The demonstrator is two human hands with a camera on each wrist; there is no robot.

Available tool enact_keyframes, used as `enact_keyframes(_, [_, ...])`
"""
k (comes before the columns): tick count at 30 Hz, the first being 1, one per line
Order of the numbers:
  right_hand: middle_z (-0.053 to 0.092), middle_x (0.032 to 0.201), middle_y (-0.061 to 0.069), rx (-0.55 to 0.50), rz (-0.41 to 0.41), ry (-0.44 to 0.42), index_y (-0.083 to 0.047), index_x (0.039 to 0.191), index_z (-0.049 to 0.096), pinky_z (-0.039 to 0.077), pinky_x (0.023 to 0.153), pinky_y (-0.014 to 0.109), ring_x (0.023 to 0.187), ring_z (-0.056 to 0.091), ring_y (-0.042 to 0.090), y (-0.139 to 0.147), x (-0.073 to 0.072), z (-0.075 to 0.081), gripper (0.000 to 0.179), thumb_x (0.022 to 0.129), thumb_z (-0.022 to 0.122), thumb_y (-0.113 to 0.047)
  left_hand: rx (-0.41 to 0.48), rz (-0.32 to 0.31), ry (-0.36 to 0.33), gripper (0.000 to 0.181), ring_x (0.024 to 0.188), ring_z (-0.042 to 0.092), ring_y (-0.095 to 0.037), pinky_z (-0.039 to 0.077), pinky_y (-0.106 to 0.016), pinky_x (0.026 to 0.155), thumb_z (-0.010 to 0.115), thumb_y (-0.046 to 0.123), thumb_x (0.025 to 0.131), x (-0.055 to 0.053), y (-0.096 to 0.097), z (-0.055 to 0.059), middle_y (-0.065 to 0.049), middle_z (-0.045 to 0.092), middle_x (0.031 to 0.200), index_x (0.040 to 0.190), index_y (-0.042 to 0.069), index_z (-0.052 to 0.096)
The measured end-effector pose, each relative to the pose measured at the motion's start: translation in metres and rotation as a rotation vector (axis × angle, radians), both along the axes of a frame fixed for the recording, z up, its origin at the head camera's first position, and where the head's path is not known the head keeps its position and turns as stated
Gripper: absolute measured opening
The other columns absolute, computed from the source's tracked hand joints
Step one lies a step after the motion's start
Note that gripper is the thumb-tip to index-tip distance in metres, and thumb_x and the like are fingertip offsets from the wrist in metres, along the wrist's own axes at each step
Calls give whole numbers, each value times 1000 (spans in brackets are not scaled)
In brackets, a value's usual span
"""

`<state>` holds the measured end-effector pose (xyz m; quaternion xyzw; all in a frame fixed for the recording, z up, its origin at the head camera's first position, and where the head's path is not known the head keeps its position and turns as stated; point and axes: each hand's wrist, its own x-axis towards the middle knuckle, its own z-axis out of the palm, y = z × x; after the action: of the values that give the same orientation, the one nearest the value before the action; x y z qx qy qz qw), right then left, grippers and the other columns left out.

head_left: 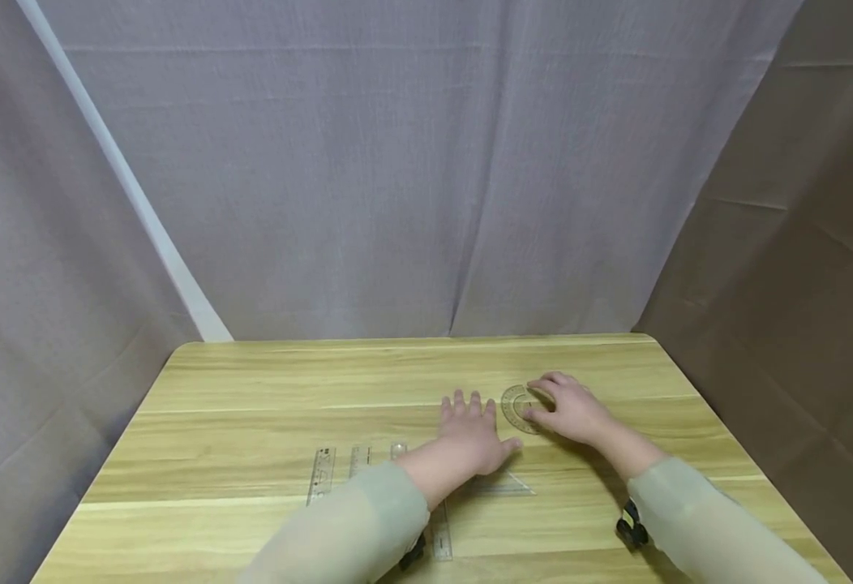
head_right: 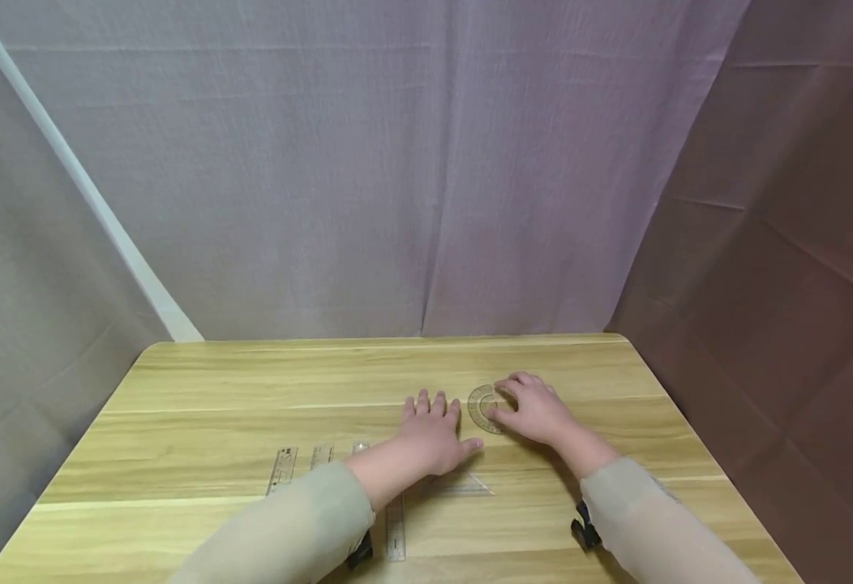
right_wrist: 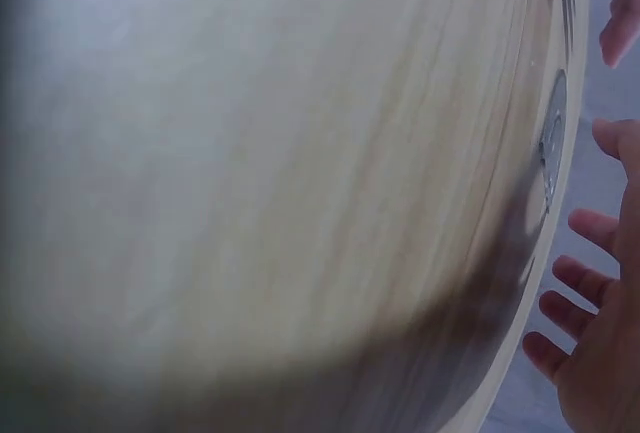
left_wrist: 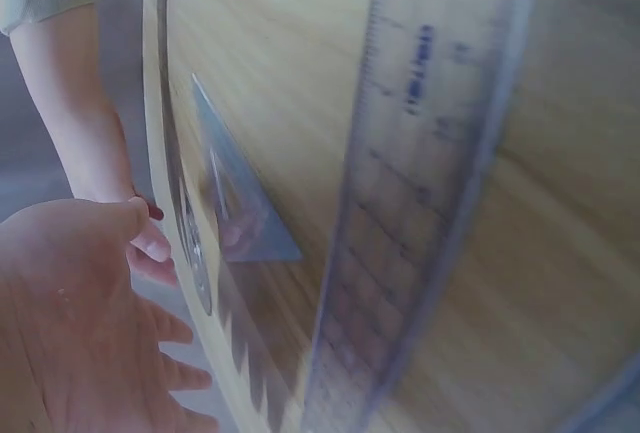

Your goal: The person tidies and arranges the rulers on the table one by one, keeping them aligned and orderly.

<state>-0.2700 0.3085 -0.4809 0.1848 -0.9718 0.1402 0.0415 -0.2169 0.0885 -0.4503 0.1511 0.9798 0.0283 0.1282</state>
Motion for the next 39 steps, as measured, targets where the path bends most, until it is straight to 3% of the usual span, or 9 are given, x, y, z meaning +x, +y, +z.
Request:
enact_keyframes(13, [50, 140, 25, 5, 20, -48, -8, 139, 57, 31, 102, 72, 129, 43, 49, -4, -12, -4, 61, 92, 64, -47, -97, 59, -3, 92, 151, 11, -33, 10, -51, 121, 32, 81, 88, -10, 26, -6, -4, 17, 165, 160, 24, 20])
enact_keyframes(23, [47, 144, 25, 23, 20, -97, -9, 141, 55, 27, 105, 71, 133, 40, 49, -5, -24, -5, 65, 91, 63, -50, -100, 82, -24, 91, 151, 9, -33, 9, -51, 121, 34, 79, 90, -16, 41, -5, -4, 16, 165, 160, 23, 19])
enact_keyframes(27, [45, 146, 25, 36, 15, -126, -10, 141, 55, 27, 105, 72, 134, 38, 50, -6, -25, -5, 69, 90, 62, -55, -130, 88, -45, 93, 151, 6, -32, 8, -51, 121, 31, 80, 89, -18, 45, -7, -3, 13, 166, 160, 22, 15])
enact_keyframes(39, [46, 144, 25, 4, -4, -124, -8, 138, 57, 27, 106, 71, 134, 38, 49, -9, -22, -1, 67, 88, 68, -51, -176, 110, -20, 96, 151, 12, -28, 11, -50, 121, 32, 83, 85, -31, 47, -14, 1, 16, 165, 160, 23, 19])
